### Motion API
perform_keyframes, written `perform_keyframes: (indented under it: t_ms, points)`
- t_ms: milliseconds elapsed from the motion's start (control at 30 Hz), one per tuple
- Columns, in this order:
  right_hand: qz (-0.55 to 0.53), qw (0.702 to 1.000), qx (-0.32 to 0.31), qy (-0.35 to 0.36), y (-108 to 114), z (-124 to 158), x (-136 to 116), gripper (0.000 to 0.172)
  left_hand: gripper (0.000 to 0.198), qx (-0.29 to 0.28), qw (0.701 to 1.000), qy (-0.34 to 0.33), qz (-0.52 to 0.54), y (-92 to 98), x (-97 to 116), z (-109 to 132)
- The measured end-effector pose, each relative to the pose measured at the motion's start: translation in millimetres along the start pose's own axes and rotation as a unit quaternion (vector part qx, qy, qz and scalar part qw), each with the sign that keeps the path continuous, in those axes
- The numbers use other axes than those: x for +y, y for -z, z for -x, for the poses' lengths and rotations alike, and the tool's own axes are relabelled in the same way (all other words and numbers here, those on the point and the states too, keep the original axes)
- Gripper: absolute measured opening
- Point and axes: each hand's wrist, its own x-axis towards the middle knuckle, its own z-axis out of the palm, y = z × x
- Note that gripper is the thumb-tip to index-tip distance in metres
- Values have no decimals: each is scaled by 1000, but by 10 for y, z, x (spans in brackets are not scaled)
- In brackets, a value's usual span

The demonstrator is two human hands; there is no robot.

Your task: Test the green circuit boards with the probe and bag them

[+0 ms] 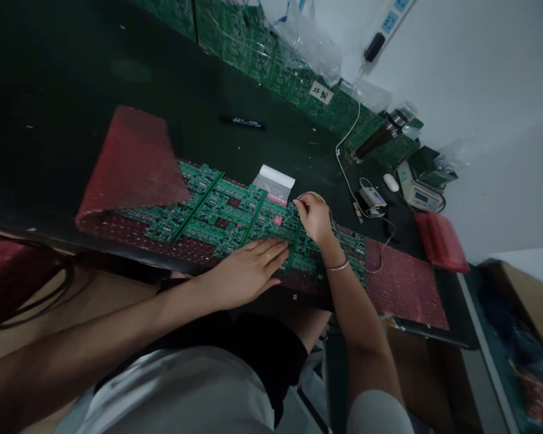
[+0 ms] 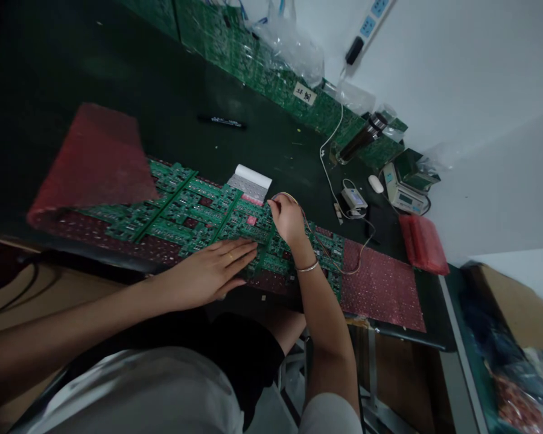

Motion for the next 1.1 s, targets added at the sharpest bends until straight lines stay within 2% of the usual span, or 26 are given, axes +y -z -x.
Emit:
perform_keyframes:
  t_ms: [200, 400, 533, 667, 833, 967, 1100]
  points:
    - [-1, 1000, -1, 25, -53, 33, 33, 30, 29, 76, 995, 47, 35, 173, -130, 536]
    - [-35, 999, 31, 3, -107, 63, 51, 28, 13, 102, 984, 81, 122, 115, -93, 819]
    - [-36, 999, 40, -2, -123, 75, 46, 30, 11, 103, 985, 78, 110, -12, 3, 851]
    - [-39, 998, 41, -4, -116, 79, 36, 32, 11, 129, 986, 80, 67, -133, 94, 800]
    - [-46, 998, 34, -13, -111, 85, 41, 30, 12, 152, 983, 76, 71, -206, 113, 759]
    - [-55, 998, 39, -13, -126, 89, 47, 29, 16, 168, 979, 83, 76, -183, 147, 767]
    - [-55, 998, 33, -16, -137, 85, 54, 26, 19, 143, 974, 99, 146, 7, 133, 718]
